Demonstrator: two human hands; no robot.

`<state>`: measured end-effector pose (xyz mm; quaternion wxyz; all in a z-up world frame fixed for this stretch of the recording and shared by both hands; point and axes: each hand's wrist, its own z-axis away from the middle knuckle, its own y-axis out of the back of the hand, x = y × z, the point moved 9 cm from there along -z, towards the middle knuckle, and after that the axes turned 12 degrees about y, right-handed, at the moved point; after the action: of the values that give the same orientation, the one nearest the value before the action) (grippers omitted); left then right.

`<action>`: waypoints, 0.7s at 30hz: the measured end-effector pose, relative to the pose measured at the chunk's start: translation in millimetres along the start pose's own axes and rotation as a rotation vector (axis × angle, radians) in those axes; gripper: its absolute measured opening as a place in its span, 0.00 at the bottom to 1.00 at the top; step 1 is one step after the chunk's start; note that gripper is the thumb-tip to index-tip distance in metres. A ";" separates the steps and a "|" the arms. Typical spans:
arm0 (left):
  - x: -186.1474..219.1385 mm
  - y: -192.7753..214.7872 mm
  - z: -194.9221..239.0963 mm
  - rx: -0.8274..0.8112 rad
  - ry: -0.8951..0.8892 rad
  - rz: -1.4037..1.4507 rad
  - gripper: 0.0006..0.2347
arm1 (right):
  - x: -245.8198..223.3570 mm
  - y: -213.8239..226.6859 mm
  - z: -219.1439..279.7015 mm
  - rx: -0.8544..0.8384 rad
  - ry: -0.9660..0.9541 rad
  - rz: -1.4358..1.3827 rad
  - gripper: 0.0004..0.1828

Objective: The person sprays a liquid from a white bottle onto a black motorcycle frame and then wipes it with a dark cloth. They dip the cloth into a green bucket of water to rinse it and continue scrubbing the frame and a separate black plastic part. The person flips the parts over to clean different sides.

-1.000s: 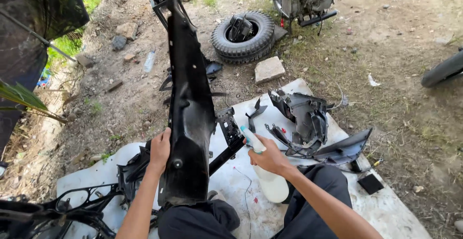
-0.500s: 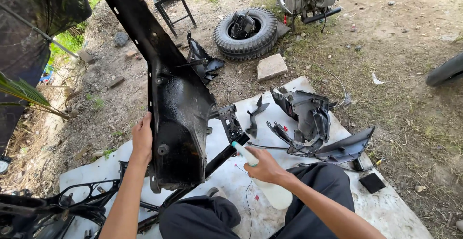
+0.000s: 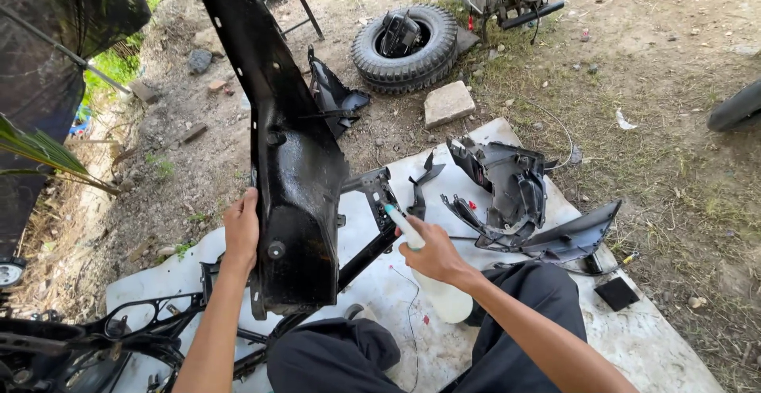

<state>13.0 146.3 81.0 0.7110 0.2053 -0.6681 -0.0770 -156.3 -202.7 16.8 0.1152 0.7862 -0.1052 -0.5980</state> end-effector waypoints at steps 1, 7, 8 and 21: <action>-18.3 -3.1 -12.5 0.001 -0.007 0.004 0.18 | -4.2 3.2 3.6 0.003 0.006 0.003 0.15; 30.8 -32.3 39.9 0.104 -0.196 -0.288 0.19 | 5.2 31.7 16.0 0.155 0.044 -0.291 0.21; 42.0 -38.2 52.3 0.179 -0.314 -0.372 0.17 | 2.7 39.0 17.7 0.171 0.034 -0.275 0.21; 15.4 -83.5 100.7 0.265 -1.014 -1.052 0.06 | -39.4 66.5 21.4 0.009 0.073 -0.060 0.21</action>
<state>-70.6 45.8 64.5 0.1537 0.5215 -0.7314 -0.4117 -189.0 -255.2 67.7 0.0976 0.8108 -0.0799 -0.5716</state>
